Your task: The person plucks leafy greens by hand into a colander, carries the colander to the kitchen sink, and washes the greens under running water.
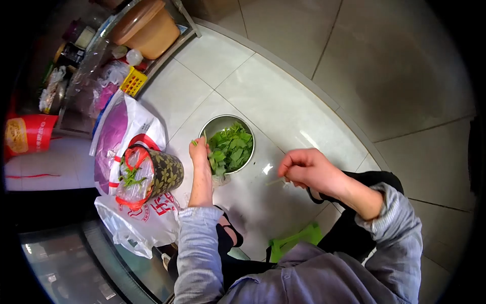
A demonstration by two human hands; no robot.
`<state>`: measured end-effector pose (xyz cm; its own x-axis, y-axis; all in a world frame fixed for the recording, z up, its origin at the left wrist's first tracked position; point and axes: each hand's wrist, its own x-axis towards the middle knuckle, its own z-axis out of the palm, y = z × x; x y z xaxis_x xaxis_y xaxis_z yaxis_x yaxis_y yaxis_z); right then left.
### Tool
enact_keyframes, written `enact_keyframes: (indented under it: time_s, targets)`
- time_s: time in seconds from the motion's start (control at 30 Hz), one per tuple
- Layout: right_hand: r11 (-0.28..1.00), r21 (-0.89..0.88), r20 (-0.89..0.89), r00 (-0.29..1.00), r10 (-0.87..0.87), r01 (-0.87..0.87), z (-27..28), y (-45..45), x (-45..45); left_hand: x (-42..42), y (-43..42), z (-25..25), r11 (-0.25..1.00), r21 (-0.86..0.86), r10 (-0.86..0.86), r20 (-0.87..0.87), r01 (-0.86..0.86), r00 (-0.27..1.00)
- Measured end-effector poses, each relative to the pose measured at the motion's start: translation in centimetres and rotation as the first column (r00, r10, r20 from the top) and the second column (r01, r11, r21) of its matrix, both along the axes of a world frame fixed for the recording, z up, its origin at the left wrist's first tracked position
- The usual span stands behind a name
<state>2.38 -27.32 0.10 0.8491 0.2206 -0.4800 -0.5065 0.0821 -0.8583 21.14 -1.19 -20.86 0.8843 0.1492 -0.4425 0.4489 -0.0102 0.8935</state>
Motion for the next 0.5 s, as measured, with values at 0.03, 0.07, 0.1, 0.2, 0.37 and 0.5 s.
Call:
enact_keyframes:
  time_s: [0.03,0.07,0.1,0.2,0.37,0.5]
  targets:
    - [1.000,-0.028,-0.036,0.999,-0.014,0.013,0.0,-0.2,0.0,1.2,-0.4,-1.0,0.997,-0.016,-0.074,-0.052,0.073,0.996]
    - [0.998,-0.056,-0.070,0.997,-0.028,0.024,-0.1,-0.5,0.0,2.1,-0.7,-2.1,0.989,-0.037,-0.146,-0.102,0.143,0.984]
    - [0.996,-0.082,-0.106,0.994,-0.041,0.033,-0.3,-0.7,0.2,2.4,-1.0,-3.8,0.971,-0.142,-0.208,-0.104,0.193,0.973]
    - [0.991,-0.128,-0.056,0.997,-0.049,0.041,-1.6,-0.9,0.6,2.6,-0.2,-9.4,0.955,0.247,-0.183,0.047,0.166,0.982]
    - [0.862,-0.507,0.269,0.947,0.174,-0.015,-1.7,0.4,0.9,-4.6,-4.7,2.8,0.916,0.052,-0.400,0.158,0.397,0.902]
    - [0.689,-0.694,0.630,0.641,0.439,0.210,-3.3,2.3,1.0,-12.4,-9.2,10.9,0.708,-0.651,-0.432,-0.092,0.274,0.897]
